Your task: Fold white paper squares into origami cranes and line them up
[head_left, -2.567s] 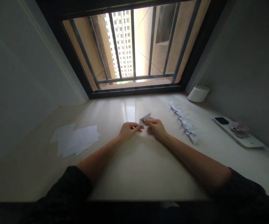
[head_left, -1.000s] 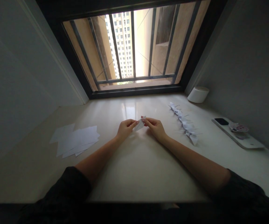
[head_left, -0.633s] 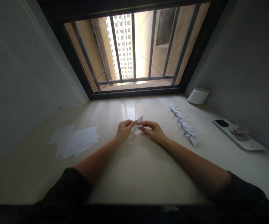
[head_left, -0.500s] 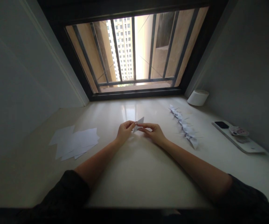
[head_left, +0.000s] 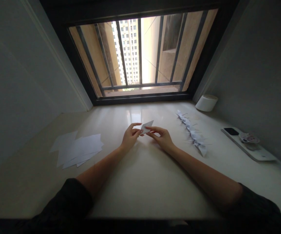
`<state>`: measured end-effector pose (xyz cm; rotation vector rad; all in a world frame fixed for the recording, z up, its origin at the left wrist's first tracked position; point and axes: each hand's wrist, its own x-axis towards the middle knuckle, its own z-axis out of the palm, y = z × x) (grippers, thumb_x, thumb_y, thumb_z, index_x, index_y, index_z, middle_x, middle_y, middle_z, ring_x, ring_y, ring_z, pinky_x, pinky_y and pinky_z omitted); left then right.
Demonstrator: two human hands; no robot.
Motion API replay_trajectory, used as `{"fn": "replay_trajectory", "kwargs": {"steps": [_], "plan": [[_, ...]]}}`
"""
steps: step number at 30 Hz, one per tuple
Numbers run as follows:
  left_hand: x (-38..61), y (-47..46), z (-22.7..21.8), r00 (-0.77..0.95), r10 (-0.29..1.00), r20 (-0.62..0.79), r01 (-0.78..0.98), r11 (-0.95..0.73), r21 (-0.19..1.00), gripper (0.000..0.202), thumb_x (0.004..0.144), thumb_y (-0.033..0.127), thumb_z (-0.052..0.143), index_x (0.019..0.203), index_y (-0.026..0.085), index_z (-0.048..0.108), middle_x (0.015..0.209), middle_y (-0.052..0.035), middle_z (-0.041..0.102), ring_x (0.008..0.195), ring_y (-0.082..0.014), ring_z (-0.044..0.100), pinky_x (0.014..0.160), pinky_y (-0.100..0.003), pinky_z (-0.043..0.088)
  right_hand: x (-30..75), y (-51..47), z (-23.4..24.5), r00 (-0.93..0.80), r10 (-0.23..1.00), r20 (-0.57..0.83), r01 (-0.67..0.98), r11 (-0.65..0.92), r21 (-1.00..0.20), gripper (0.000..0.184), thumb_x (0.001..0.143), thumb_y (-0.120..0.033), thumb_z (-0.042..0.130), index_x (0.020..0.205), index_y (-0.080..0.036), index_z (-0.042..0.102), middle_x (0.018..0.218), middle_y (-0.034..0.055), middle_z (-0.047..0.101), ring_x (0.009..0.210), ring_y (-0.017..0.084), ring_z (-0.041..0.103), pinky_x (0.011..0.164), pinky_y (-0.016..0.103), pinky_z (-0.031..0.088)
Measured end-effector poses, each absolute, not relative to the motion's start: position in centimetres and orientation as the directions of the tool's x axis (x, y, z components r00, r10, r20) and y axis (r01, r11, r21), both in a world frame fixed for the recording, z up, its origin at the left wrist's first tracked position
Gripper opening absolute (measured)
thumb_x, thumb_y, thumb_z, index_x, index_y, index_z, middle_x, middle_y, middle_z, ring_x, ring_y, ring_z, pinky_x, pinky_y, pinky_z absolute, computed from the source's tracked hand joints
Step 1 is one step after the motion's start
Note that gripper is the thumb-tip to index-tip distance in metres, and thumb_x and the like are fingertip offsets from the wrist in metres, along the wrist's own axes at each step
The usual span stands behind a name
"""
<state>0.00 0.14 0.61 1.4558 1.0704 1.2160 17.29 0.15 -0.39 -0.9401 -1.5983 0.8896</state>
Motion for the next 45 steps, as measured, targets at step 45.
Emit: {"fn": "replay_trajectory", "kwargs": {"steps": [45], "plan": [[0.42,-0.43,0.39,0.130,0.958,0.255,0.115,-0.270,0.956,0.027,0.066,0.036,0.071,0.085,0.018,0.072,0.092,-0.0068,0.072,0.085,-0.0208,0.066,0.083,-0.035,0.051,17.30,0.29,-0.24,0.010,0.951,0.309,0.052,0.308,-0.950,0.024,0.066,-0.044,0.069,0.070,-0.020,0.073,0.070,0.0037,0.071,0.067,0.019,0.065,0.068,0.032,0.050]]}}
